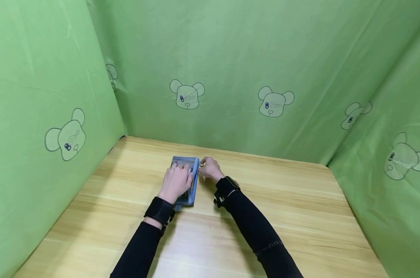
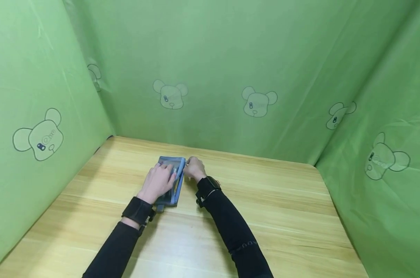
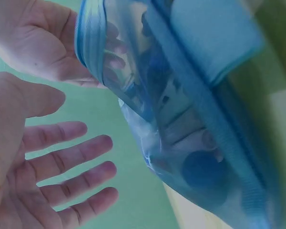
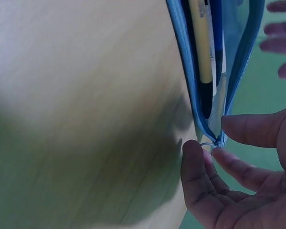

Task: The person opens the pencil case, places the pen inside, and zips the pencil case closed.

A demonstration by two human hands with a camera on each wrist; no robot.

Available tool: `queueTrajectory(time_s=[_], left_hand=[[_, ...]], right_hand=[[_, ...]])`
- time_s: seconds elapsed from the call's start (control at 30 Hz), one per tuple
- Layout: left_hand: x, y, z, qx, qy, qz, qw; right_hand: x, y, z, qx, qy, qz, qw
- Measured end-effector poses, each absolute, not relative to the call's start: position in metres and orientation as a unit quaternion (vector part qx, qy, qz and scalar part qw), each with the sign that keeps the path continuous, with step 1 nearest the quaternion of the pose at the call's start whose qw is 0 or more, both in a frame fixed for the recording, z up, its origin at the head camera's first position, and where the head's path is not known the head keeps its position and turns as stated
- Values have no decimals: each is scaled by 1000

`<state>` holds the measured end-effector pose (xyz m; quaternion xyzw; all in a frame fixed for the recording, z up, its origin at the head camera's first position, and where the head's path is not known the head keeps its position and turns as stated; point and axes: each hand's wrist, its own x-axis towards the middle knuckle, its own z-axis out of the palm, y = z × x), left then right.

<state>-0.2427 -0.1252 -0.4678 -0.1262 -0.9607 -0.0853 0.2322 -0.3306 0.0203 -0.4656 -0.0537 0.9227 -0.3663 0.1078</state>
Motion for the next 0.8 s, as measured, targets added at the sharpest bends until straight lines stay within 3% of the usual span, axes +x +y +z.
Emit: queueTrajectory(time_s=[0.57, 0.8], left_hand=[[-293, -123, -468, -139, -984, -111, 20], [-307, -120, -471, -117, -986, -79, -87]], right_hand=[[-347, 24, -477, -73, 932, -319, 153], [-343, 26, -474, -105, 944, -282, 134]])
